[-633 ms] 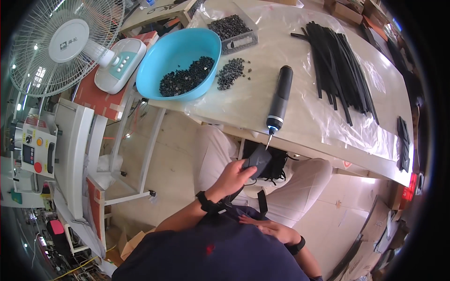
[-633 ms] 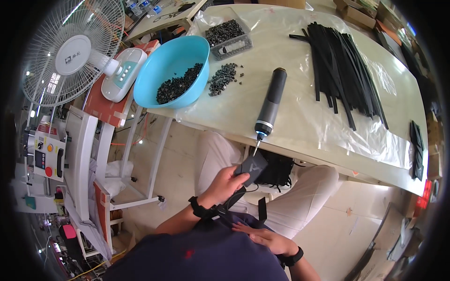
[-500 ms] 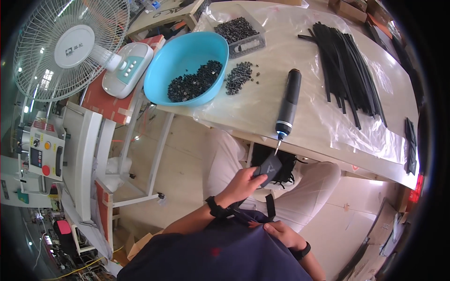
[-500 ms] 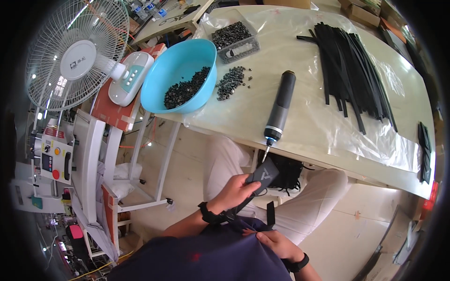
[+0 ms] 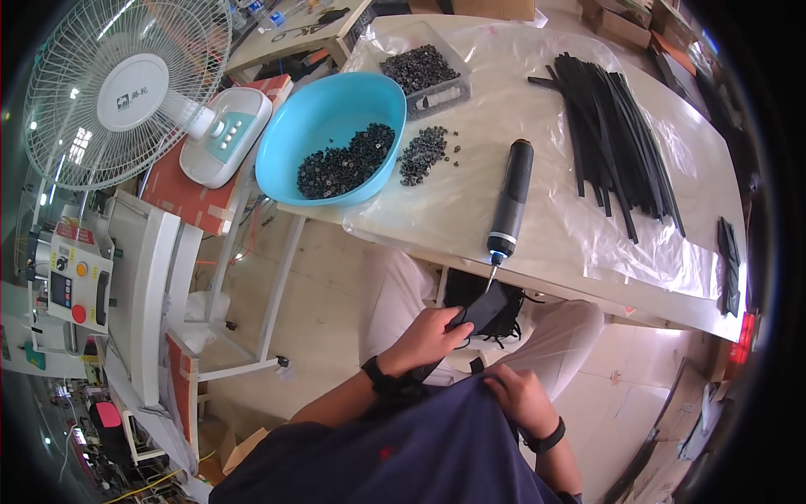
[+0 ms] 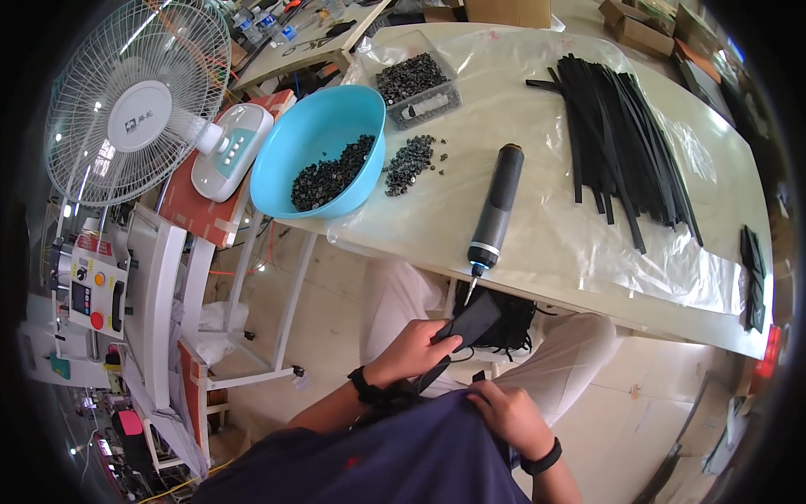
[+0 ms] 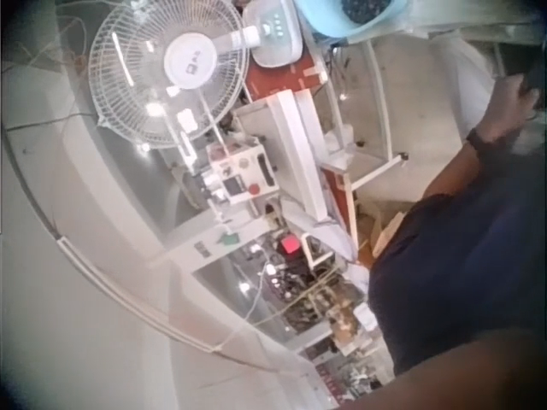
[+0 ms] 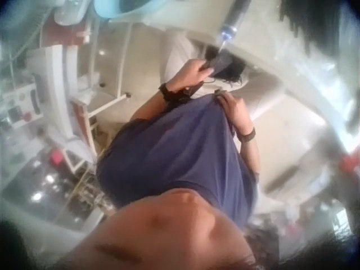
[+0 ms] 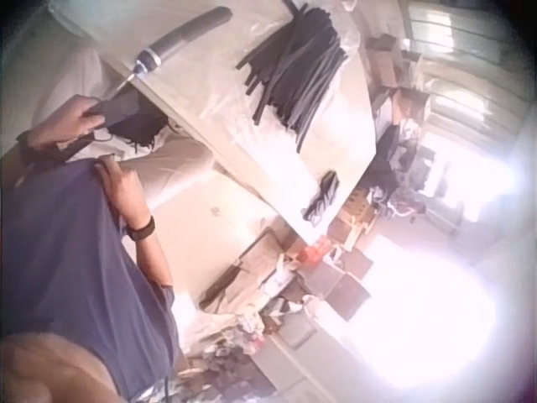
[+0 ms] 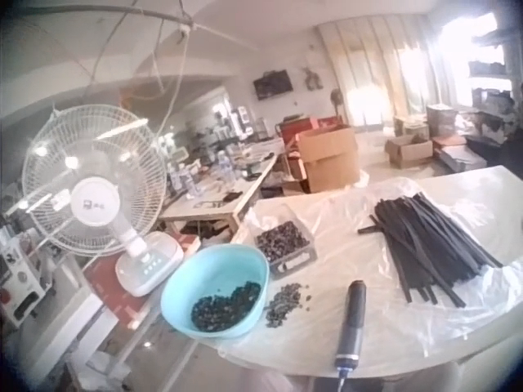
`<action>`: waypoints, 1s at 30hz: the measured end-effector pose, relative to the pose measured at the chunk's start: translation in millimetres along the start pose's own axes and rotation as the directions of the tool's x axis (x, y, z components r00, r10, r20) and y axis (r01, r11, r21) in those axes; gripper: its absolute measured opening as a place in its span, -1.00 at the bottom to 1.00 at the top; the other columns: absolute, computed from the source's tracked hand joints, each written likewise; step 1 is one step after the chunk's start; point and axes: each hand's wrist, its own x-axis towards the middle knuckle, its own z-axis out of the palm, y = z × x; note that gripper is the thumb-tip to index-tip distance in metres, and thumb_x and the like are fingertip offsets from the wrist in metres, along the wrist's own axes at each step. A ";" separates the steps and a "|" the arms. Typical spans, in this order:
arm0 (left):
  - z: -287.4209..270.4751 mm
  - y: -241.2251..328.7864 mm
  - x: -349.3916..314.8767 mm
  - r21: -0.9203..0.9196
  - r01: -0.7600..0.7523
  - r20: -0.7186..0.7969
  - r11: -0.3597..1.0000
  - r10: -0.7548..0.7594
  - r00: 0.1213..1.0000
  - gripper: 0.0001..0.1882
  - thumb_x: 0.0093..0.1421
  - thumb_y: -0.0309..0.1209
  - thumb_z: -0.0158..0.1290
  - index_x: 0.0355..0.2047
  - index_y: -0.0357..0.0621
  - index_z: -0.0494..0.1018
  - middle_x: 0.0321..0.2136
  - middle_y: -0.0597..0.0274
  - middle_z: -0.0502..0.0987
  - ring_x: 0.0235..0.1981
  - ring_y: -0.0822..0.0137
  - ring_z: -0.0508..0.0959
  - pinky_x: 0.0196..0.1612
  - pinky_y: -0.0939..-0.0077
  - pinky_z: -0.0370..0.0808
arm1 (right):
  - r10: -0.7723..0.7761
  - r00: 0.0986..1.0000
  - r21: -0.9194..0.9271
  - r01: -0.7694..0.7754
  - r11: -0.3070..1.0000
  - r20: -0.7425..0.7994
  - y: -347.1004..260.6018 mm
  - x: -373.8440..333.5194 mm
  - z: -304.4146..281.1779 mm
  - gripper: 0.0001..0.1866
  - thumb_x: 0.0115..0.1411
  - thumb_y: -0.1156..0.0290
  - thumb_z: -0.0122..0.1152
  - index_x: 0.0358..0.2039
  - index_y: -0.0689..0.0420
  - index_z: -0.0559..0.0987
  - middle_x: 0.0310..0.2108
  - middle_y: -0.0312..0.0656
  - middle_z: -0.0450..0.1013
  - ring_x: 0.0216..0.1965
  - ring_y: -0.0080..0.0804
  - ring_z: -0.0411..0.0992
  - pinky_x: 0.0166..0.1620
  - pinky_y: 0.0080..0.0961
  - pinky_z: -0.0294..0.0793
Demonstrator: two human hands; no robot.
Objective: Assembling small plastic and rubber components using an electric screwdriver.
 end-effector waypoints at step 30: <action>-33.0 6.9 -22.6 -0.870 -0.057 -0.056 0.490 0.016 0.998 -0.68 0.22 -0.60 0.11 0.00 -0.30 0.41 -0.19 0.09 0.60 -0.17 0.30 0.63 -0.05 0.41 0.58 | -0.057 0.873 -0.569 -0.264 0.779 -0.483 -19.6 154.2 -160.2 -0.78 0.25 0.36 0.23 -0.11 0.11 0.64 -0.24 -0.04 0.58 -0.25 -0.06 0.58 -0.23 -0.26 0.53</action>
